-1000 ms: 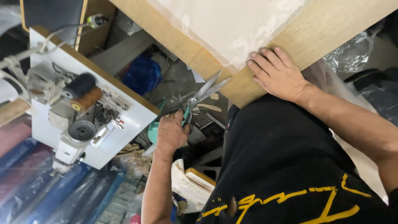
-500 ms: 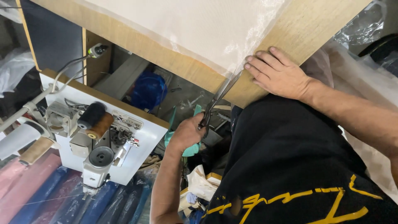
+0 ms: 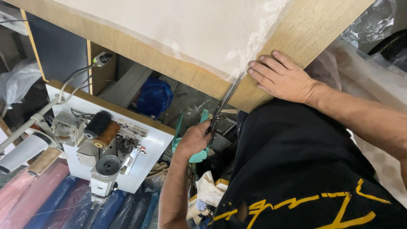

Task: The person smooths a large piece of white fabric on a wooden table, uses a yellow ruler to measure and align the material, and then cuts the fabric with a pair of scissors. The person repeatedly adjusts the fabric and continues cutting along the edges.

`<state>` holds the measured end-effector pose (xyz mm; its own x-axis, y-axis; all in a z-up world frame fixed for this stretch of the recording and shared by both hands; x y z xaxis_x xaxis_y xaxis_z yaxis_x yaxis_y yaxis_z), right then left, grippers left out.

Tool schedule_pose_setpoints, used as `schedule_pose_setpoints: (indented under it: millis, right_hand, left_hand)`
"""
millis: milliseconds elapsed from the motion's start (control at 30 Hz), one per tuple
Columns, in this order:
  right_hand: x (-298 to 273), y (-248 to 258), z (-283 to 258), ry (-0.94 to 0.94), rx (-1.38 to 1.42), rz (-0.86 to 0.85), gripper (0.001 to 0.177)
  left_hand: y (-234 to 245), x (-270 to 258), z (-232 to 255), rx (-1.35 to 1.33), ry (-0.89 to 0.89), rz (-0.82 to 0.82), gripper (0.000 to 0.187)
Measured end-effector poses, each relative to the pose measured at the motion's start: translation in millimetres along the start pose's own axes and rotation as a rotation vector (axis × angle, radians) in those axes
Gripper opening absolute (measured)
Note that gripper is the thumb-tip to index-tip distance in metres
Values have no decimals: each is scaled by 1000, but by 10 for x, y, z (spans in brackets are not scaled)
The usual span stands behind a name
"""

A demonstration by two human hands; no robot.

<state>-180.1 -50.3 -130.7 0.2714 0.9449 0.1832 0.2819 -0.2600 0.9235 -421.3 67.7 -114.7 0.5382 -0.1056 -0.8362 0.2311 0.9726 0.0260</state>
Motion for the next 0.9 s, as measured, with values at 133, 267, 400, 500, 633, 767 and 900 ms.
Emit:
schedule_pose_setpoints:
  millis: [133, 267, 400, 500, 633, 767, 900]
  right_hand:
    - [-7, 27, -25, -12, 10, -9, 42]
    - [-53, 66, -68, -21, -3, -27, 37]
    - [6, 130, -94, -7, -28, -43, 36]
    - [11, 105, -99, 4, -27, -47, 36]
    - [2, 70, -103, 1, -37, -52, 37]
    - [52, 60, -84, -18, -56, -76, 40]
    - [33, -15, -69, -38, -73, -98, 38]
  left_hand:
    - [-25, -8, -55, -43, 19, 3, 25]
    - [-56, 5, -75, -17, 42, -19, 27]
    - [-41, 93, -8, -46, 17, -39, 24]
    - [-34, 123, 22, -64, 19, -49, 24]
    - [-42, 165, 10, -71, 19, -51, 25]
    - [4, 139, 109, -77, 48, -60, 26]
    - [-55, 229, -22, -47, 37, -45, 25]
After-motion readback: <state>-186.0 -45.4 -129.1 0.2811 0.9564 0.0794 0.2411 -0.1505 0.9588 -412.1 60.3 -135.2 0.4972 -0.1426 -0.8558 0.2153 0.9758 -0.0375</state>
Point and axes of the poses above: each hand's wrist, its own x-axis towards the middle knuckle, its own y-axis out of the back of the hand, z = x × y, the point moved 9 cm from there along x, towards the middle knuckle, and after that the axes turned 10 degrees about -y, right-handed, at the moved point
